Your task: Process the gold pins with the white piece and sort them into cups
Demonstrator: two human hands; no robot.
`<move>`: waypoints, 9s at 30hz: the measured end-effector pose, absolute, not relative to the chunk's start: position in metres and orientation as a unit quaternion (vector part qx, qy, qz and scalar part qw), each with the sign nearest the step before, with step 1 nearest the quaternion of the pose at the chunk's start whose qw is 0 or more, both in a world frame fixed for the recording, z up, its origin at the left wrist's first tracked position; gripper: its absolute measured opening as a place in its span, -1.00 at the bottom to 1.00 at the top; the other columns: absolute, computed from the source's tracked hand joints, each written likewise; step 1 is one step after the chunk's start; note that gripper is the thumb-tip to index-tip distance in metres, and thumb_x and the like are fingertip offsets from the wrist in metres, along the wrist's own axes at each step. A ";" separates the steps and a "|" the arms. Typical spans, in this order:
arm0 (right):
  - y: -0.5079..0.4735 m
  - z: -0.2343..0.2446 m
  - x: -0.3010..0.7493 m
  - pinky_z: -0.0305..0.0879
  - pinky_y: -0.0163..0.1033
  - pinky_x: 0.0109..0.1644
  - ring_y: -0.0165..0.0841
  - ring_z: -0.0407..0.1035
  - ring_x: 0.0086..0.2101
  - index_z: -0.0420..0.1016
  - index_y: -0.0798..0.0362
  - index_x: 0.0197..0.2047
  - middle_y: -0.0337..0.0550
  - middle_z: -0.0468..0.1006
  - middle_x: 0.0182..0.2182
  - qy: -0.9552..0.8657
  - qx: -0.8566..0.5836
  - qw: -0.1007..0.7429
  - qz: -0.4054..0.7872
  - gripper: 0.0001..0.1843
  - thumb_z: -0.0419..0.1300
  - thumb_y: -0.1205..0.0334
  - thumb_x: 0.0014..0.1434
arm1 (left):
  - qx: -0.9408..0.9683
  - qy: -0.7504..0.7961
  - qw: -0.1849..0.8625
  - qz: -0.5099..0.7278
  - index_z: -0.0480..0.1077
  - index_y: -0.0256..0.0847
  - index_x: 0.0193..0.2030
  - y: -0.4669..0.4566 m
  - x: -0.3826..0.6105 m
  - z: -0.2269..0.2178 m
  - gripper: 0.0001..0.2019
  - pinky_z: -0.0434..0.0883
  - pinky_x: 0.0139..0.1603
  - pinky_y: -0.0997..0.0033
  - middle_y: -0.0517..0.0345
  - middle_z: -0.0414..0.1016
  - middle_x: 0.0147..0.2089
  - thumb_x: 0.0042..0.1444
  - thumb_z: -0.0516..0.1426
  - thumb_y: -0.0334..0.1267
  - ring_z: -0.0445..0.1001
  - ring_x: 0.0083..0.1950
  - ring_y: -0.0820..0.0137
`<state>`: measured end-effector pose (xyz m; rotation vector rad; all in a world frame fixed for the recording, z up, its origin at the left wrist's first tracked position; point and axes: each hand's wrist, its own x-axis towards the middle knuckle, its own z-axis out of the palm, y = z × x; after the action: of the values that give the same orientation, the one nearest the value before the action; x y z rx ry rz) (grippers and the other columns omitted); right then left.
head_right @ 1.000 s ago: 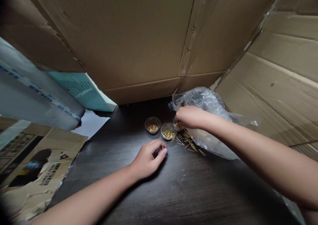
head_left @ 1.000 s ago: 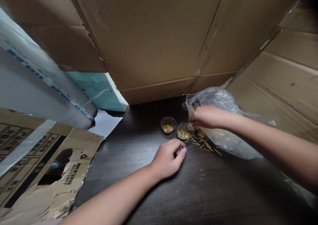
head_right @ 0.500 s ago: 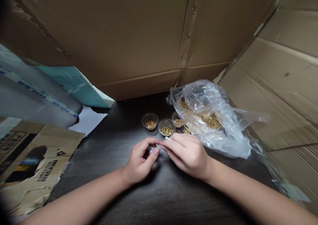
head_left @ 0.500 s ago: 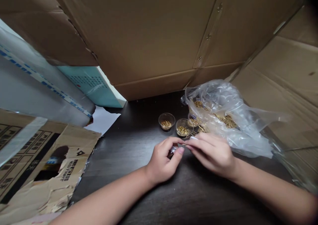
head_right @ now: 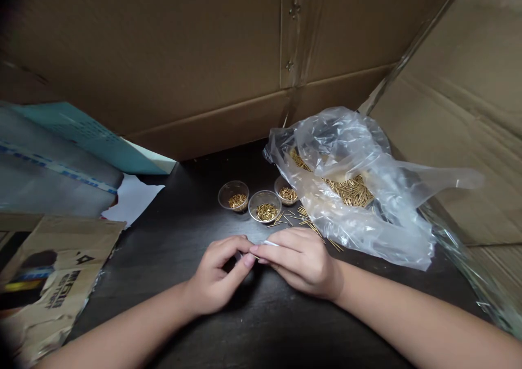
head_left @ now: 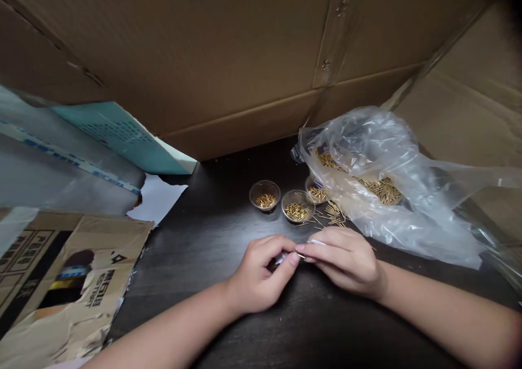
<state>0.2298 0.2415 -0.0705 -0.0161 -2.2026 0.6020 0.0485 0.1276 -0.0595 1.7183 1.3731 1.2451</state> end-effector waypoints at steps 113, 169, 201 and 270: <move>0.282 0.033 0.149 0.29 -0.25 -0.37 -0.15 0.59 -0.36 0.69 0.09 -0.27 0.05 0.69 -0.33 -0.964 -0.175 -0.185 -0.073 -0.78 0.19 0.41 0.15 | 0.596 0.566 0.302 0.483 0.48 -0.26 -0.29 0.132 0.050 -0.067 -0.86 0.28 -0.32 0.46 0.16 0.43 -0.39 0.27 0.14 -0.28 0.37 -0.36 0.42; 0.233 -0.077 0.234 0.34 -0.27 -0.39 -0.37 0.41 -0.43 0.53 0.14 -0.13 -0.10 0.53 -0.39 -0.841 -0.113 0.403 0.343 -0.86 0.24 0.50 0.26 | 0.584 0.531 0.390 0.474 0.45 -0.29 -0.17 0.129 0.053 -0.066 -0.87 0.40 -0.32 0.51 0.08 0.62 -0.35 0.36 0.11 -0.30 0.48 -0.44 0.50; 0.235 -0.080 0.237 0.35 -0.26 -0.41 -0.35 0.44 -0.43 0.53 0.12 -0.12 -0.11 0.53 -0.39 -0.835 -0.118 0.381 0.380 -0.87 0.23 0.47 0.28 | 0.580 0.544 0.396 0.460 0.50 -0.31 -0.18 0.132 0.054 -0.063 -0.86 0.41 -0.35 0.48 0.06 0.64 -0.38 0.32 0.13 -0.31 0.52 -0.42 0.44; 0.234 -0.073 0.241 0.47 -0.34 -0.23 -0.40 0.49 -0.32 0.53 0.15 0.00 -0.10 0.61 -0.32 -0.869 -0.063 0.394 0.292 -0.77 0.20 0.53 0.31 | 0.452 0.498 0.546 0.500 0.42 -0.29 -0.24 0.132 0.059 -0.065 -0.85 0.37 -0.49 0.63 -0.02 0.69 -0.31 0.32 0.18 -0.25 0.46 -0.49 0.53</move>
<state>0.2413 0.2335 -0.0726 -0.1590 -2.2047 0.7418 0.0594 0.1316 -0.0650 1.0708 1.1815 1.1850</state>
